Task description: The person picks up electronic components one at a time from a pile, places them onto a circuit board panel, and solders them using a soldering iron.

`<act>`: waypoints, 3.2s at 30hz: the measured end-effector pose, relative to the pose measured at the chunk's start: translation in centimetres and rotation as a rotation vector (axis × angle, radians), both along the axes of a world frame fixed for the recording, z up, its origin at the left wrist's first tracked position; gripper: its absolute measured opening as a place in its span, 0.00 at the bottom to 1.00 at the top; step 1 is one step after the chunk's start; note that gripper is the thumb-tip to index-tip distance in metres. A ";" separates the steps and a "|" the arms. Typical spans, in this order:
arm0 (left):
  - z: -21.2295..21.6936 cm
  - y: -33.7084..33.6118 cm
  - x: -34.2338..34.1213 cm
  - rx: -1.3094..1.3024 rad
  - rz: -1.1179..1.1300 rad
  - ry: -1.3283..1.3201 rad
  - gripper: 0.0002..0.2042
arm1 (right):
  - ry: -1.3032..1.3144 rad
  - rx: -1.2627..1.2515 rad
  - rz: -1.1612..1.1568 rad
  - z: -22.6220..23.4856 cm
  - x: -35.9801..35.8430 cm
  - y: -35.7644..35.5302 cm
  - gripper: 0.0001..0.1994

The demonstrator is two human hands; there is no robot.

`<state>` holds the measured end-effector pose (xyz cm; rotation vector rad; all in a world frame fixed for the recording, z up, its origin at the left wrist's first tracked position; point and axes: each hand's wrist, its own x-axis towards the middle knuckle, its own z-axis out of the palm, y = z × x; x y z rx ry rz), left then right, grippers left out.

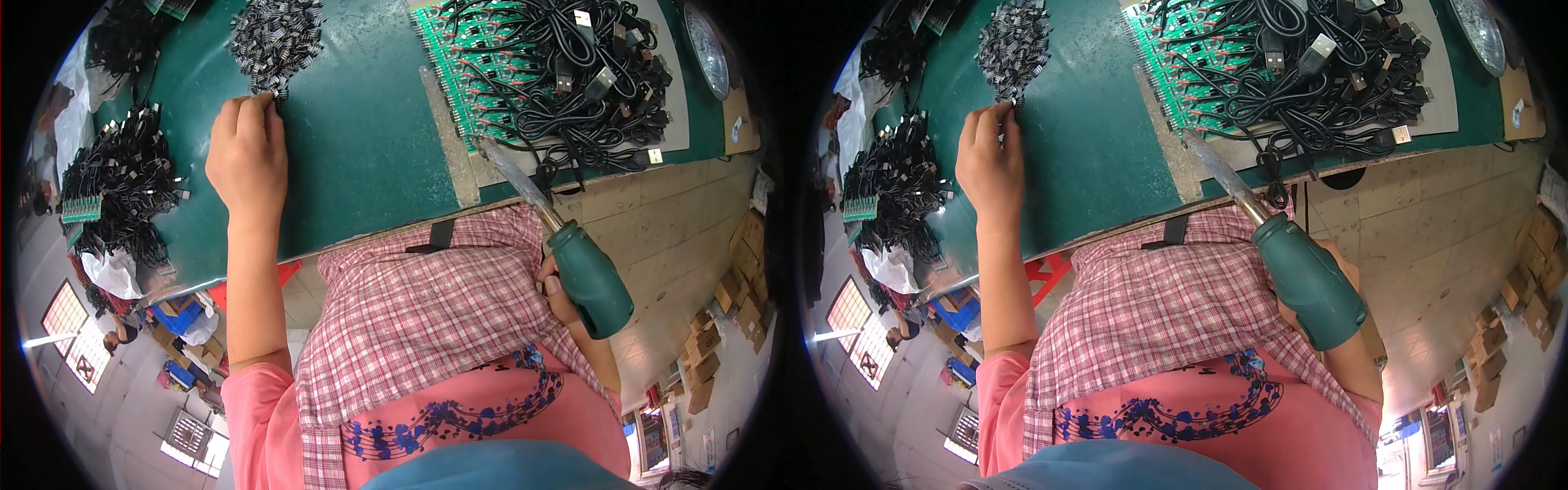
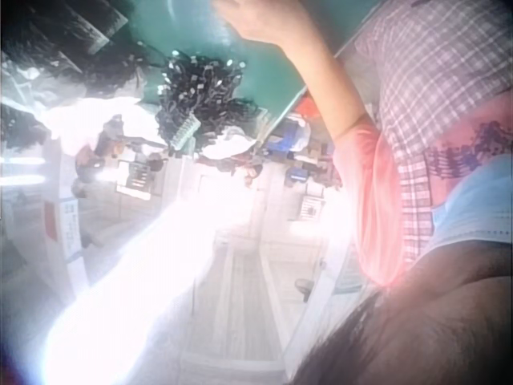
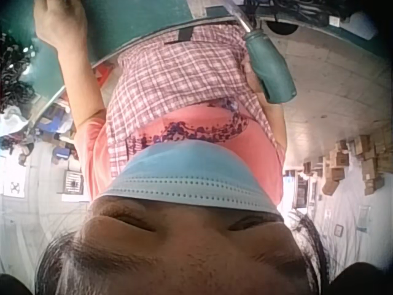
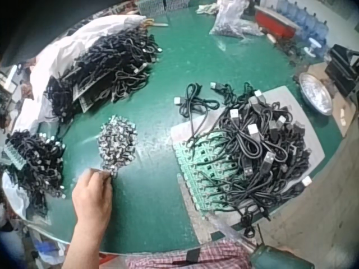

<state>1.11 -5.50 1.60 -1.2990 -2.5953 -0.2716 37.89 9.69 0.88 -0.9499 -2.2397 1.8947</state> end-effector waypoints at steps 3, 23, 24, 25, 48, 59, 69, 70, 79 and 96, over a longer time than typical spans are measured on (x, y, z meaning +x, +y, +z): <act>0.0 -0.2 -0.2 0.004 0.008 0.010 0.05 | 0.028 -0.004 -0.104 0.2 -0.4 -0.3 0.14; 4.5 5.1 11.4 0.230 -0.109 -1.707 0.05 | 0.239 -0.192 -0.284 3.8 -9.8 -0.2 0.12; 4.5 5.1 11.7 0.212 -0.201 -1.647 0.05 | 0.241 -0.160 -0.300 3.5 -10.0 -0.4 0.10; 4.5 5.1 11.8 0.240 -0.217 -1.637 0.05 | 0.260 -0.158 -0.294 3.5 -9.9 -0.4 0.10; 4.1 4.3 10.8 0.161 0.020 -1.777 0.05 | 0.143 0.089 -0.010 3.0 -6.8 0.3 0.09; 3.5 4.2 9.3 0.285 0.204 -1.735 0.05 | -0.145 0.255 0.114 3.1 -1.7 0.2 0.06; 3.5 4.4 9.2 0.292 0.202 -1.747 0.05 | -0.070 0.183 0.043 3.0 -2.3 0.1 0.07; 3.5 4.3 9.1 0.292 0.202 -1.747 0.05 | -0.057 0.159 0.001 2.9 -2.2 0.1 0.07; 3.8 4.2 10.2 0.221 -0.078 -1.690 0.02 | -0.090 -0.090 -0.211 4.9 -4.2 -0.3 0.06; 5.2 4.9 12.3 0.337 -0.432 -1.314 0.04 | 0.174 0.079 -0.216 3.6 -8.8 -0.5 0.22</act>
